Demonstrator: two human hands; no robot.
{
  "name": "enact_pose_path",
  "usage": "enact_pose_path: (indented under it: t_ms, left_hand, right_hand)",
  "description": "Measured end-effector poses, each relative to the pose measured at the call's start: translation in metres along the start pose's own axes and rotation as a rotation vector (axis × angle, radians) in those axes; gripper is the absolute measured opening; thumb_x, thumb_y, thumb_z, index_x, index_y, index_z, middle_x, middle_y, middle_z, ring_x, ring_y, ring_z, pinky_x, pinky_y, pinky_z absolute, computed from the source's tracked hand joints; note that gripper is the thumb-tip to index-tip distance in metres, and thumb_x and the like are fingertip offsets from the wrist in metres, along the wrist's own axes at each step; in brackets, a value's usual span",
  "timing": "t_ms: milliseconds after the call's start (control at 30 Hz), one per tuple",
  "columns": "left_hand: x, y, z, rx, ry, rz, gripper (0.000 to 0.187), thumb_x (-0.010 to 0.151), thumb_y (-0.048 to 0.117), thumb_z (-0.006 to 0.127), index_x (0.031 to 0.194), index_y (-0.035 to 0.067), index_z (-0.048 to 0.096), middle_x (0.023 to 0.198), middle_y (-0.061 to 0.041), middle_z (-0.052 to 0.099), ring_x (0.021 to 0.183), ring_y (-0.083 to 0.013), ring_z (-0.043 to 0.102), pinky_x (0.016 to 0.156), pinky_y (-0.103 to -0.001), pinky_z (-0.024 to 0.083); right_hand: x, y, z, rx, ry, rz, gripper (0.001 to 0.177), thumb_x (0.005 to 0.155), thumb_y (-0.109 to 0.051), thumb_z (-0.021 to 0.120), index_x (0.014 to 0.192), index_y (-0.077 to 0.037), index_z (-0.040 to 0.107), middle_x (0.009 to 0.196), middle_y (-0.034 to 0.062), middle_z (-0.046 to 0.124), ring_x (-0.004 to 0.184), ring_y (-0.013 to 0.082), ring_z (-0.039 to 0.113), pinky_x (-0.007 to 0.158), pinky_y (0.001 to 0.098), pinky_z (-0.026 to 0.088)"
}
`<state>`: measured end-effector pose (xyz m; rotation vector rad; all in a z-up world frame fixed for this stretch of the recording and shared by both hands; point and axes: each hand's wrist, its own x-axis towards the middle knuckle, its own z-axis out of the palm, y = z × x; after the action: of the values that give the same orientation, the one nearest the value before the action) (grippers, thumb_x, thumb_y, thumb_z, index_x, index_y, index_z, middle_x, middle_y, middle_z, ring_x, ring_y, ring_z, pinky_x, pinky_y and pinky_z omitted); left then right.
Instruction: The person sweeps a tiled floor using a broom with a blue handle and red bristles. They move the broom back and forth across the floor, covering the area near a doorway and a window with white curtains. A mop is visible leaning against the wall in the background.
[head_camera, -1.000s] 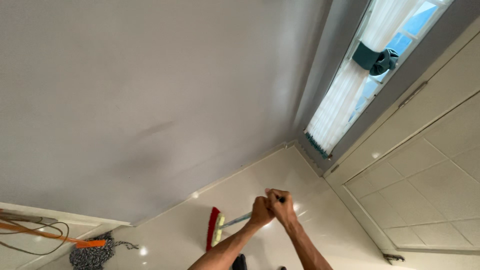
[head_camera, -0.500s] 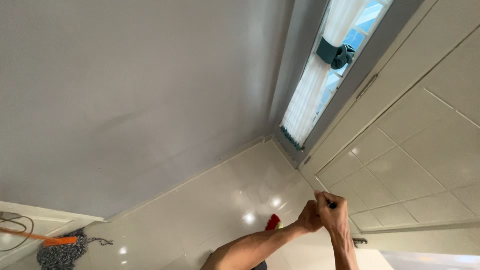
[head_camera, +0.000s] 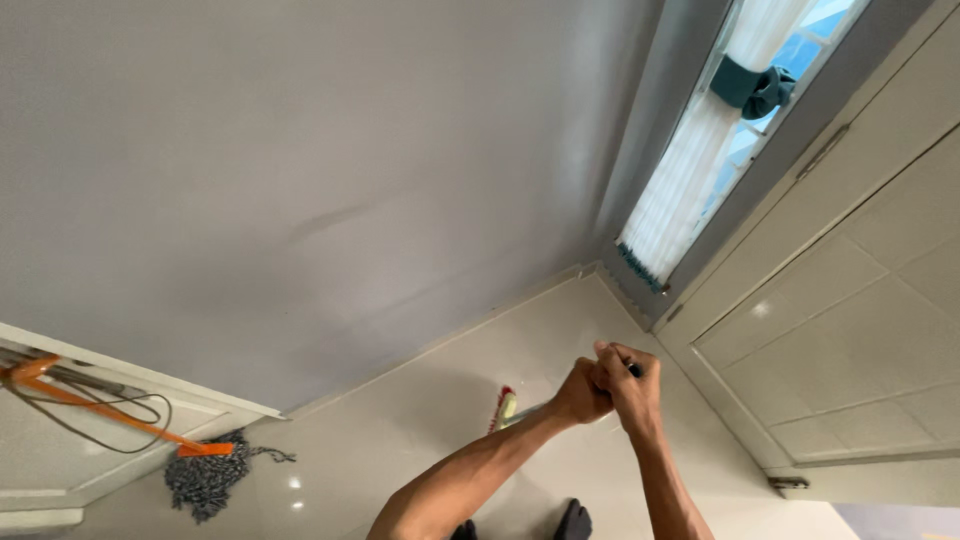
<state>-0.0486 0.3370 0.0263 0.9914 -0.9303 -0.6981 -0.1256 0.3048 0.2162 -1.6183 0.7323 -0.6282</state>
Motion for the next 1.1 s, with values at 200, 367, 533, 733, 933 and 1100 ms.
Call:
enact_pose_path:
  t_ms: [200, 367, 533, 733, 933, 1100]
  left_hand:
    - [-0.090, 0.073, -0.120, 0.645, 0.135, -0.067, 0.024, 0.080, 0.003, 0.071, 0.059, 0.002, 0.059, 0.056, -0.010, 0.063, 0.050, -0.0168, 0.059, 0.048, -0.033, 0.042]
    - [-0.158, 0.065, -0.180, 0.807, 0.439, -0.171, 0.025, 0.076, 0.013, 0.078, 0.059, 0.003, 0.063, 0.055, -0.012, 0.065, 0.048, -0.0211, 0.065, 0.048, -0.033, 0.045]
    - [-0.187, 0.030, -0.173, 0.739, 0.474, -0.340, 0.026, 0.078, 0.012, 0.078, 0.058, 0.004, 0.064, 0.052, -0.009, 0.065, 0.048, -0.0177, 0.060, 0.048, -0.033, 0.043]
    - [-0.136, 0.029, -0.073, 0.646, 0.407, -0.244, 0.019, 0.081, 0.013, 0.078, 0.065, 0.007, 0.071, 0.057, -0.004, 0.069, 0.051, -0.0133, 0.064, 0.049, -0.030, 0.047]
    - [-0.083, 0.013, 0.063, 0.442, 0.200, -0.251, 0.019, 0.090, 0.014, 0.076, 0.073, 0.006, 0.070, 0.067, -0.004, 0.071, 0.061, -0.0104, 0.065, 0.053, -0.030, 0.050]
    - [-0.067, -0.043, 0.150, 0.232, 0.053, -0.233, 0.027, 0.096, 0.001, 0.068, 0.070, 0.002, 0.062, 0.064, -0.002, 0.060, 0.060, -0.0086, 0.052, 0.050, -0.028, 0.038]
  right_hand:
    - [-0.039, 0.035, 0.128, 0.282, -0.142, 0.088, 0.045, 0.096, -0.022, 0.067, 0.059, -0.006, 0.047, 0.057, -0.0040, 0.042, 0.054, 0.0080, 0.035, 0.049, 0.0297, 0.028]
    - [-0.065, 0.089, 0.204, 0.247, -0.332, 0.102, 0.047, 0.100, -0.036, 0.062, 0.065, -0.005, 0.056, 0.060, -0.0021, 0.050, 0.057, 0.0087, 0.045, 0.053, 0.0287, 0.040]
    - [-0.076, 0.139, 0.200, 0.107, -0.355, 0.083, 0.051, 0.101, -0.040, 0.062, 0.064, -0.004, 0.055, 0.059, -0.0003, 0.052, 0.059, 0.0093, 0.047, 0.055, 0.0291, 0.042]
    - [-0.059, 0.129, 0.106, -0.083, -0.147, 0.110, 0.048, 0.099, -0.034, 0.061, 0.062, -0.004, 0.060, 0.055, -0.0007, 0.045, 0.054, 0.0117, 0.039, 0.050, 0.0333, 0.034]
    - [-0.061, 0.078, -0.028, -0.220, 0.130, 0.126, 0.043, 0.097, -0.030, 0.065, 0.065, -0.001, 0.065, 0.055, 0.0022, 0.051, 0.053, 0.0108, 0.043, 0.049, 0.0324, 0.038]
    - [-0.076, 0.044, -0.104, -0.311, 0.258, 0.108, 0.044, 0.097, -0.027, 0.063, 0.062, -0.001, 0.066, 0.048, 0.0026, 0.055, 0.047, 0.0107, 0.048, 0.047, 0.0313, 0.040]
